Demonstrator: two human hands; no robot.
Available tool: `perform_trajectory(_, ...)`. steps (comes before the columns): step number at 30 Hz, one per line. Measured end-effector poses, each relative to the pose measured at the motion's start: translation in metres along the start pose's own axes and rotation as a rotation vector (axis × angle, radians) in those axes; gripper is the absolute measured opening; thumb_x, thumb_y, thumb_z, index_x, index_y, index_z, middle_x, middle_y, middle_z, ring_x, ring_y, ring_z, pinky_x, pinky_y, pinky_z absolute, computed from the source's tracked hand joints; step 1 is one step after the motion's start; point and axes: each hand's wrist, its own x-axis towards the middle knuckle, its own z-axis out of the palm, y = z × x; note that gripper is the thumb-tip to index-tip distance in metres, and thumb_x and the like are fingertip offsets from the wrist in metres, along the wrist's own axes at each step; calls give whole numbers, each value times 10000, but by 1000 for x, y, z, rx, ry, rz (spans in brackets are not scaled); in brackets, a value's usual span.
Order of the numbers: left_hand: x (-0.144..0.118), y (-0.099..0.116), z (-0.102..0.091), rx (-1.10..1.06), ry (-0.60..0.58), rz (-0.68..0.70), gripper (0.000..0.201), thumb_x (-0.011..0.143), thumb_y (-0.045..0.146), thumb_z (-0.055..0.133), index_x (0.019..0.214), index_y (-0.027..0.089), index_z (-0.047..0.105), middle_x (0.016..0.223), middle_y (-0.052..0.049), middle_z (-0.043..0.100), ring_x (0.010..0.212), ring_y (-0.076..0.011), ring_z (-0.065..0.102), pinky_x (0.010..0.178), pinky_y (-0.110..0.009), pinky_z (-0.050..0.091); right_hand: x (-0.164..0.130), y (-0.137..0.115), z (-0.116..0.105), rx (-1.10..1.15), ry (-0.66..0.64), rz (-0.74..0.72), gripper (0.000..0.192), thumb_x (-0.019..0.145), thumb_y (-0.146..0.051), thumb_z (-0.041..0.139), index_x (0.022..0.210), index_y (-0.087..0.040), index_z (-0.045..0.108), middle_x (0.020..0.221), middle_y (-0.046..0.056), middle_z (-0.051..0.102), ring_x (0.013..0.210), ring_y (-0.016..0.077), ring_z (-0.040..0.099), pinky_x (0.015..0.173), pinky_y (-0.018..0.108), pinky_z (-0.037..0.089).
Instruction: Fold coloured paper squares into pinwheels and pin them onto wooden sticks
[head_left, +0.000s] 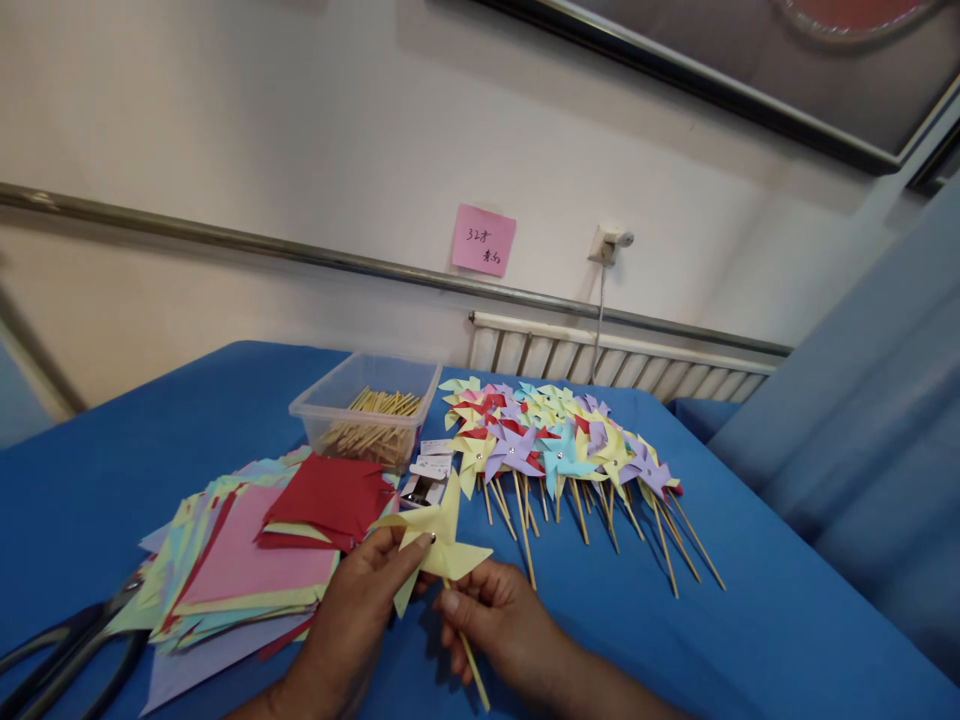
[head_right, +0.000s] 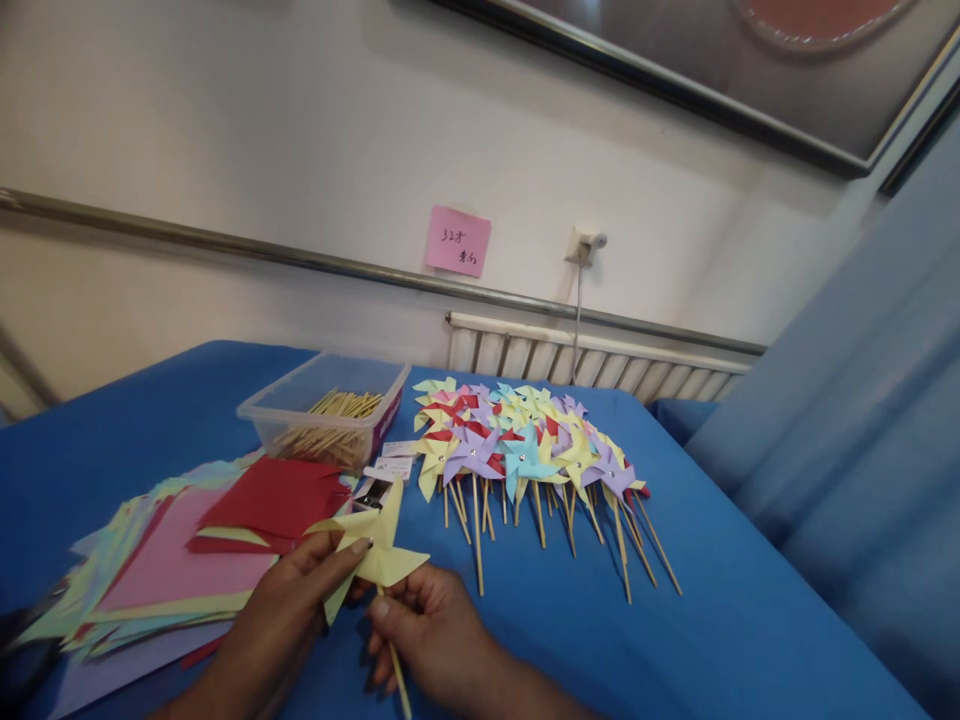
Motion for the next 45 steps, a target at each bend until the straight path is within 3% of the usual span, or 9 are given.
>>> perform_trajectory(25,1,-4,-3,54,19,-20,290,612,435,727,677,179,608,536,29,591,489,-146,525,483,-246,408,-1,1,0,-12,10,-6,559,600,-647,711,788,-146,547,555,-38,560,383,71,487,417,214,393)
perform_trajectory(31,3,-2,-6,119,38,3,319,645,481,701,703,180,614,598,14,625,577,-171,566,555,-259,440,-4,-2,-1,-219,167,-67,358,633,-438,765,635,-167,531,495,-71,475,440,55,367,455,199,285)
perform_trajectory(38,4,3,-6,118,5,1,357,643,506,706,790,191,626,628,8,643,599,-171,558,557,-257,432,-7,-8,0,-422,257,-100,187,713,-282,681,635,-174,551,496,-64,470,451,69,371,456,206,251)
perform_trajectory(41,6,1,-10,166,-23,48,331,691,496,675,832,199,636,647,-1,644,635,-178,567,583,-264,445,-7,-20,-14,-439,326,-176,205,722,-293,659,618,-178,525,503,-59,469,453,71,377,458,206,261)
perform_trajectory(45,11,-7,-12,174,-62,29,347,726,511,635,865,194,653,859,-68,714,753,-205,611,651,-290,475,-15,-41,-63,-551,512,-295,236,742,-348,631,616,-177,527,529,-45,478,497,90,403,487,210,305)
